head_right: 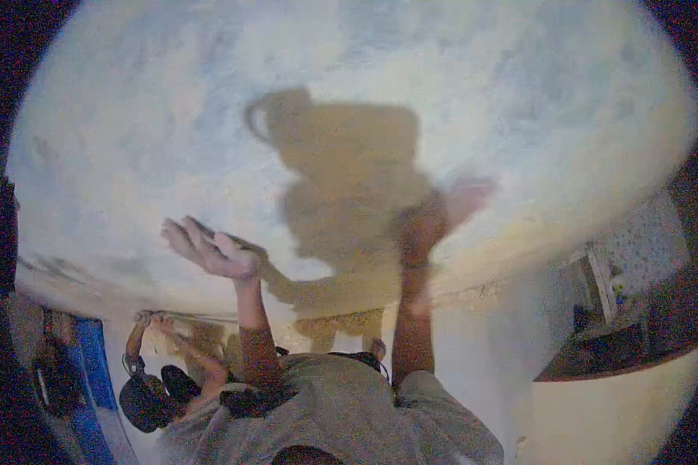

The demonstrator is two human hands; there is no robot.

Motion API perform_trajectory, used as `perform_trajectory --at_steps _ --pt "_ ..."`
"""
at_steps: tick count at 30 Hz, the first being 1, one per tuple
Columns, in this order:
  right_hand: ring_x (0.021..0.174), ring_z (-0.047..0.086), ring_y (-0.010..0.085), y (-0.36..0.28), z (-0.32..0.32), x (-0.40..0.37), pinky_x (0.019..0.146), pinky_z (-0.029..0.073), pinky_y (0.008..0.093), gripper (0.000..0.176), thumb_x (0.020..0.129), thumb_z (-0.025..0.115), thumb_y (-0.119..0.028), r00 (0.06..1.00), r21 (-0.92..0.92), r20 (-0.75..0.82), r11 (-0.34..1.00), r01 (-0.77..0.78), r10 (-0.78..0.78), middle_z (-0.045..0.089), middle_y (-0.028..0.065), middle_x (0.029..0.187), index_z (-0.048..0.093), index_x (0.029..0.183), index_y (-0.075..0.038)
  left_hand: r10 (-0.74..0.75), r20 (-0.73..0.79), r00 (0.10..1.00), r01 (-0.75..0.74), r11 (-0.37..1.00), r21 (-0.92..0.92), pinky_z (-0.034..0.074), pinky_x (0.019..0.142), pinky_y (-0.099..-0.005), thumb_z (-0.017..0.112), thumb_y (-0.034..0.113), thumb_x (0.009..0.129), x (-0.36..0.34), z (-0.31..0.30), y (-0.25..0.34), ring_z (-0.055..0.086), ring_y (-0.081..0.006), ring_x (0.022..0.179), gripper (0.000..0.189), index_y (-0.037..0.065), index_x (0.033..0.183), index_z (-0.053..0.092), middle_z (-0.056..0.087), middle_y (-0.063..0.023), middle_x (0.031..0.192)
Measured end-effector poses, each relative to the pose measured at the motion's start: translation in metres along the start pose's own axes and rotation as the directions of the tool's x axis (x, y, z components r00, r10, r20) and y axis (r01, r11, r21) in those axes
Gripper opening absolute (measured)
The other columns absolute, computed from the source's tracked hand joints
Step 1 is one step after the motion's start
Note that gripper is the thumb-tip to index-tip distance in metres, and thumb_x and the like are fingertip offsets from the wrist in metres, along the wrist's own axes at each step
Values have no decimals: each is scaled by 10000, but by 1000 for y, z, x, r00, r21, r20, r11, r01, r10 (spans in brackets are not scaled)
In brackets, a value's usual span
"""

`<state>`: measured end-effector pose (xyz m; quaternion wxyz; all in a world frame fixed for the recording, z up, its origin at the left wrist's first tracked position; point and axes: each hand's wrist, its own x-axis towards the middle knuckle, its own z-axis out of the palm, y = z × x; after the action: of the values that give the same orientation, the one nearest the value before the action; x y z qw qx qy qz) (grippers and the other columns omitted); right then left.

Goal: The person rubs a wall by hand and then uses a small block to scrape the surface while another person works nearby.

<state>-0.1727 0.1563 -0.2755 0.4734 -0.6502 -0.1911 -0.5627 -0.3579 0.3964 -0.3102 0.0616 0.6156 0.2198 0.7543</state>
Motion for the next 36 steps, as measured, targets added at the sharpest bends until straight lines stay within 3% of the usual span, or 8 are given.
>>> perform_trajectory --at_steps 5,11,15,19,25,27,31,36 --pt "1390 347 373 -25 4 172 1167 230 506 480 1032 402 -234 987 -55 -76 989 136 -140 353 233 1511 408 1426 39 44 -2 999 -44 999 -8 106 1188 -582 383 216 971 11 -12 15 212 -431 1479 534 -9 1451 450 313 -250 1563" --pt "1269 479 401 -60 51 43 1103 328 539 579 888 639 -256 920 -109 342 964 242 -192 515 251 1298 470 1366 25 23 11 1000 -23 1000 -19 119 1196 -570 400 247 980 4 -8 27 242 -418 1470 528 -14 1432 478 326 -236 1561" --pt "1445 268 345 63 -35 2 1206 168 458 562 1012 451 -275 992 100 -106 994 -52 63 333 208 1532 353 1471 34 27 -18 999 -27 1000 3 123 1196 -567 408 261 980 2 -14 48 250 -417 1467 536 -13 1435 476 331 -237 1558" --pt "1442 296 365 115 -58 131 1207 211 438 481 1043 419 -212 988 -421 -155 906 -49 -18 359 231 1529 397 1444 53 -9 -67 998 7 1000 -23 131 1194 -568 415 293 985 26 -4 60 255 -412 1467 547 -15 1433 478 336 -237 1556" --pt "1320 437 392 -37 -5 97 1159 228 561 468 997 474 -372 895 -317 372 872 374 -248 507 233 1375 567 1258 6 -52 -89 995 48 998 -42 174 1179 -583 406 363 991 38 -7 64 215 -441 1471 595 -8 1456 439 276 -266 1566" --pt "1423 310 393 -50 -46 29 1199 135 546 561 1011 425 -419 923 -159 236 924 347 -305 383 238 1501 493 1369 8 -8 -67 998 8 1000 5 182 1174 -592 405 370 990 24 -31 55 218 -443 1469 600 -5 1457 439 271 -273 1565" --pt "1509 123 348 55 -65 -12 1222 65 507 603 1052 339 -379 958 -10 24 958 -286 286 218 213 1607 325 1509 13 -3 -77 997 -3 996 -85 176 1167 -615 389 360 991 1 -26 52 229 -448 1463 586 -3 1446 454 302 -279 1550" --pt "1490 201 335 56 -37 136 1222 85 519 542 1054 372 -266 995 -320 97 946 52 -22 270 216 1583 309 1514 15 -35 -34 999 34 999 -26 224 1164 -596 387 328 997 -10 -10 27 189 -441 1477 572 -8 1458 425 240 -261 1581"
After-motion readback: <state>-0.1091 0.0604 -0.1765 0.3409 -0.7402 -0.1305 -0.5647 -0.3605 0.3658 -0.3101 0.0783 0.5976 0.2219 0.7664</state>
